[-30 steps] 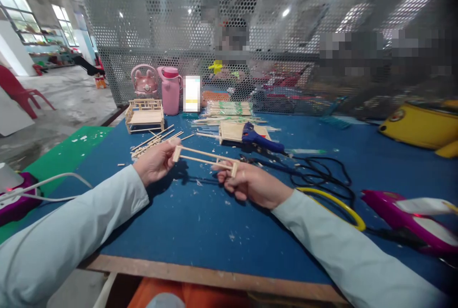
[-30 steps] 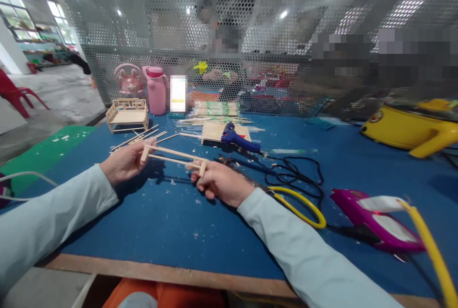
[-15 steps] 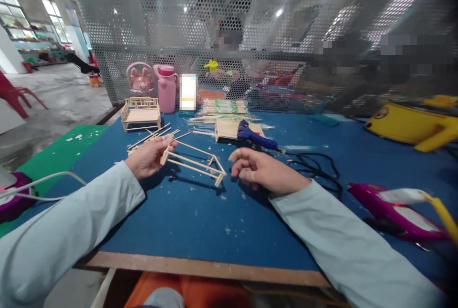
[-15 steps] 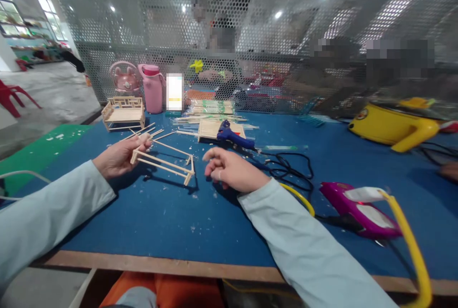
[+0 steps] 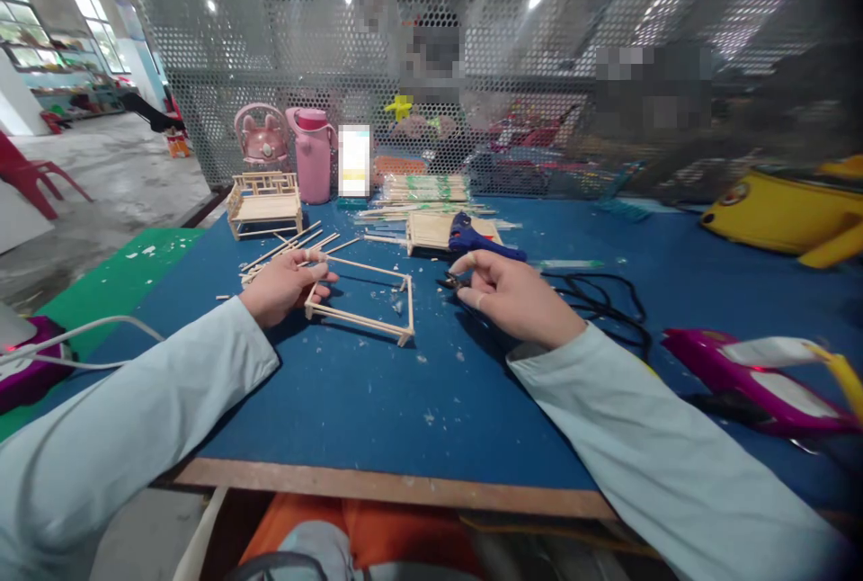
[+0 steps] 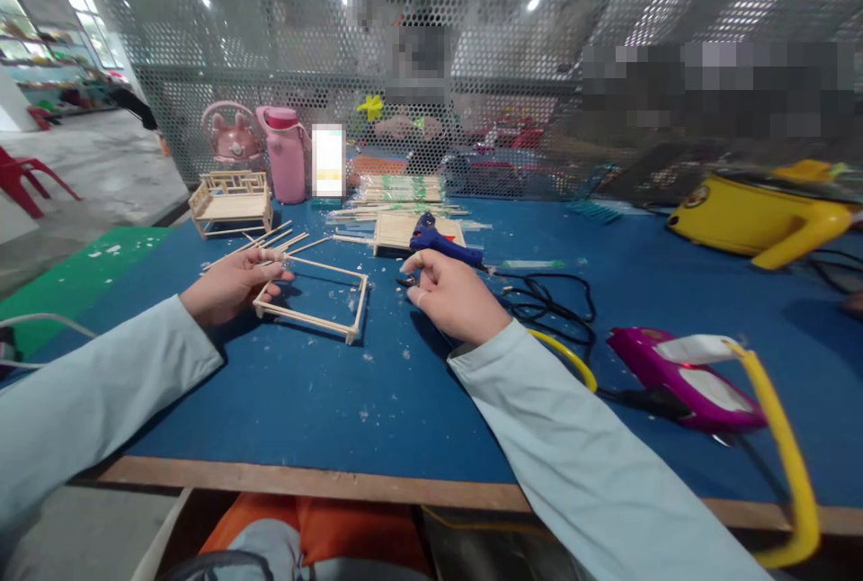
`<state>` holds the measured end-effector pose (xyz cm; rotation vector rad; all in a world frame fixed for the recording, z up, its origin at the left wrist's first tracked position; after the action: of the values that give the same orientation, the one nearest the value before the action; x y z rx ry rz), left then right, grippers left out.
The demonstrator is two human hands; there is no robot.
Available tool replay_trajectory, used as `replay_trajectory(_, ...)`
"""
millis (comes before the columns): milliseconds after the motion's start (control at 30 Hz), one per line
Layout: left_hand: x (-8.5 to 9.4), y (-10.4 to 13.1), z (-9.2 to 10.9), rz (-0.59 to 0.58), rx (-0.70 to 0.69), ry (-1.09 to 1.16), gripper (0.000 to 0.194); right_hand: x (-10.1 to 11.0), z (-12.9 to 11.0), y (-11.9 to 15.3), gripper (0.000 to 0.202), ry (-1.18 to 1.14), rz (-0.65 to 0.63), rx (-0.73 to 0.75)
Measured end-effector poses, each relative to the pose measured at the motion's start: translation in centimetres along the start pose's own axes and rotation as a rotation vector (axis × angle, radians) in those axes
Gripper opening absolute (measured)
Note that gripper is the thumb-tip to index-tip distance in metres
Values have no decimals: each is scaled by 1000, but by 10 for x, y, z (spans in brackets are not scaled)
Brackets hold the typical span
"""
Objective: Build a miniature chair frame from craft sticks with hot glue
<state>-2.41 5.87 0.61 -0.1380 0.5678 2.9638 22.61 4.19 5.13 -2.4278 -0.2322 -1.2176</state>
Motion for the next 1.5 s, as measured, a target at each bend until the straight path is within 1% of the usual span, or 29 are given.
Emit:
replay_trajectory(67, 1, -1, -1, 29, -21, -54, 10, 2, 4, -1, 21, 67, 23, -13)
replay_trajectory(133, 2, -1, -3, 53, -40, -111, 14, 2, 5, -1, 24, 126, 38, -4)
replay_trajectory(200, 4, 1, 0, 109, -99, -254, 17, 2, 7, -1, 30, 175, 47, -14)
replay_trajectory(300, 9, 9, 16, 313, -323, -671, 19, 4, 7, -2, 42, 201, 80, -13)
replay_trajectory(367, 8, 17, 26, 436, -478, -911, 26, 10, 1, -2, 53, 251, 150, 55)
replay_trajectory(433, 3, 24, 31, 482, -588, -1019, 31, 17, -7, -1, 59, 335, 233, 143)
replay_trajectory(500, -5, 32, 34, 471, -694, -1037, 32, 23, -14, 1, 57, 395, 306, 201)
replay_trajectory(567, -13, 40, 35, 442, -785, -1036, 29, 25, -19, 3, 48, 392, 353, 234)
replay_trajectory(633, -20, 46, 35, 398, -831, -1049, 26, 22, -22, 4, 34, 353, 330, 245)
replay_trajectory(667, -22, 48, 35, 379, -835, -1057, 24, 17, -22, 3, 27, 335, 275, 237)
replay_trajectory(733, -23, 49, 37, 346, -824, -1069, 23, 2, -20, 1, 17, 310, 105, 203)
replay_trajectory(800, -25, 50, 38, 271, -826, -1100, 23, -14, -17, 1, 16, 280, -61, 173)
replay_trajectory(867, -34, 52, 36, 98, -845, -1178, 26, -26, -16, 1, 21, 241, -159, 179)
replay_trajectory(933, -45, 54, 28, -91, -845, -1264, 27, -36, -18, 1, 26, 196, -208, 207)
replay_trajectory(967, -48, 55, 24, -153, -834, -1294, 27, -40, -18, 1, 29, 172, -225, 217)
replay_trajectory(1000, -51, 55, 21, -187, -822, -1314, 26, -44, -19, 1, 31, 146, -239, 219)
replay_trajectory(1067, -54, 55, 17, -193, -806, -1330, 24, -49, -18, 0, 35, 93, -262, 200)
replay_trajectory(1167, -54, 53, 16, -140, -818, -1325, 22, -55, -16, -2, 37, 54, -279, 178)
replay_trajectory(1233, -53, 53, 19, -84, -839, -1297, 22, -56, -18, -4, 36, 68, -273, 205)
replay_trajectory(1367, -51, 52, 27, 21, -855, -1264, 22, -62, -28, -8, 33, 148, -257, 316)
replay_trajectory(1433, -50, 52, 29, 52, -849, -1254, 21, -66, -32, -10, 27, 167, -251, 340)
replay_trajectory(1500, -50, 52, 30, 54, -848, -1241, 20, -66, -33, -12, 24, 170, -242, 339)
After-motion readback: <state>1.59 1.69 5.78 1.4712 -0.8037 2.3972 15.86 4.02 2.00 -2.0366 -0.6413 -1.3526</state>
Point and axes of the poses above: each hand's wrist, its own y-axis away from the middle knuckle, its own x-axis out of the back of the hand, z = x × y, the point moved 7 cm from there along -y, towards the middle knuckle, and after that the axes turned 10 degrees about x, right-handed, at the moved point
